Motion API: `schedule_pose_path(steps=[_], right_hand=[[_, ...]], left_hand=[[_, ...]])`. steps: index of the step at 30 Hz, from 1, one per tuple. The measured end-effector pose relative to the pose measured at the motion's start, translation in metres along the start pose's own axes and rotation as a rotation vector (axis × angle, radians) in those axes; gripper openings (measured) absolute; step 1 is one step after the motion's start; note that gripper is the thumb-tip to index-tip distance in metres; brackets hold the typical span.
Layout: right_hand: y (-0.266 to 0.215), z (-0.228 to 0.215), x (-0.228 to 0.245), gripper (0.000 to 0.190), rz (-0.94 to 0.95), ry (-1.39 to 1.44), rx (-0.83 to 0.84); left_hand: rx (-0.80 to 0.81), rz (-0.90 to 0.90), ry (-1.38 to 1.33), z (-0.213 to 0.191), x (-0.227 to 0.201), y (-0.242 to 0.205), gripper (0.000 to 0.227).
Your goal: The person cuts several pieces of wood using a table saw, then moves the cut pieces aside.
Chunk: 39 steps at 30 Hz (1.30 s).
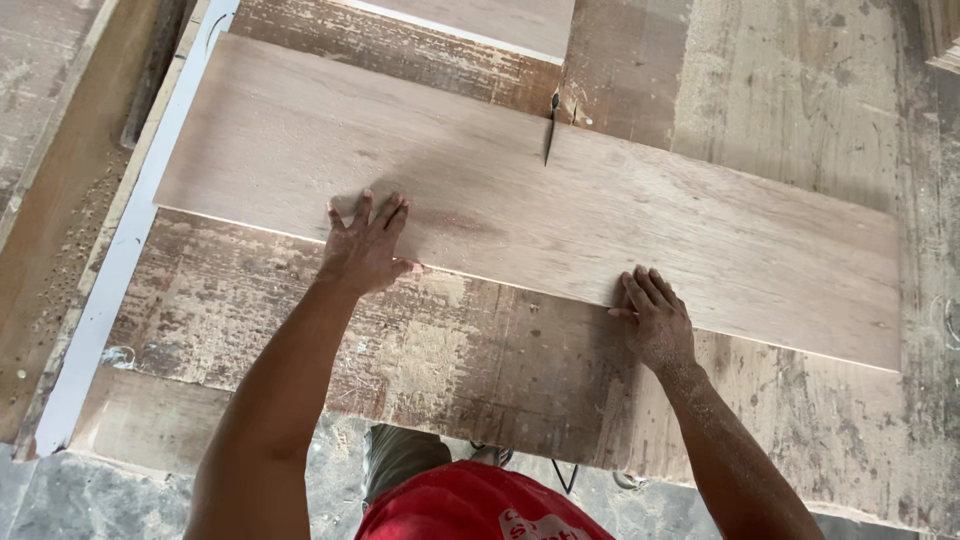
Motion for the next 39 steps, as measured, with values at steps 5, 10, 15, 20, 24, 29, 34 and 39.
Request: schedule_pose_path(steps=[5, 10, 15, 20, 24, 29, 34, 39], right_hand=[[0.027, 0.014, -0.009, 0.064, 0.008, -0.028, 0.058], [0.05, 0.033, -0.025, 0.067, 0.027, -0.011, 0.081], [0.078, 0.05, -0.038, 0.066, 0.035, 0.017, 0.094], [0.106, 0.056, -0.043, 0.065, 0.056, 0.032, 0.128], [0.123, 0.06, -0.048, 0.064, 0.057, 0.02, 0.137], [0.14, 0.073, -0.059, 0.065, 0.075, 0.034, 0.148], [0.156, 0.084, -0.068, 0.064, 0.02, 0.035, 0.093], [0.167, 0.092, -0.075, 0.063, 0.012, 0.024, 0.078]], left_hand=[[-0.003, 0.01, 0.003, -0.008, 0.002, 0.027, 0.094], [0.0, 0.007, -0.02, -0.007, 0.006, 0.056, 0.094], [-0.018, 0.008, -0.016, -0.012, 0.01, 0.087, 0.094], [-0.039, 0.008, -0.012, -0.01, 0.016, 0.118, 0.094], [-0.055, 0.002, -0.022, -0.012, 0.019, 0.138, 0.095], [-0.062, 0.01, -0.033, -0.013, 0.021, 0.157, 0.095], [-0.074, 0.025, -0.056, -0.015, 0.023, 0.176, 0.095], [-0.052, 0.015, -0.07, -0.011, 0.027, 0.191, 0.095]])
Point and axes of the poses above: each hand's wrist, its own y-axis towards the middle knuckle, its own z-axis out of the palm, x = y × z, the point moved 10 cm from there along y, towards the middle knuckle, and after that the axes turned 14 degrees about -x, right-handed, at the moved point
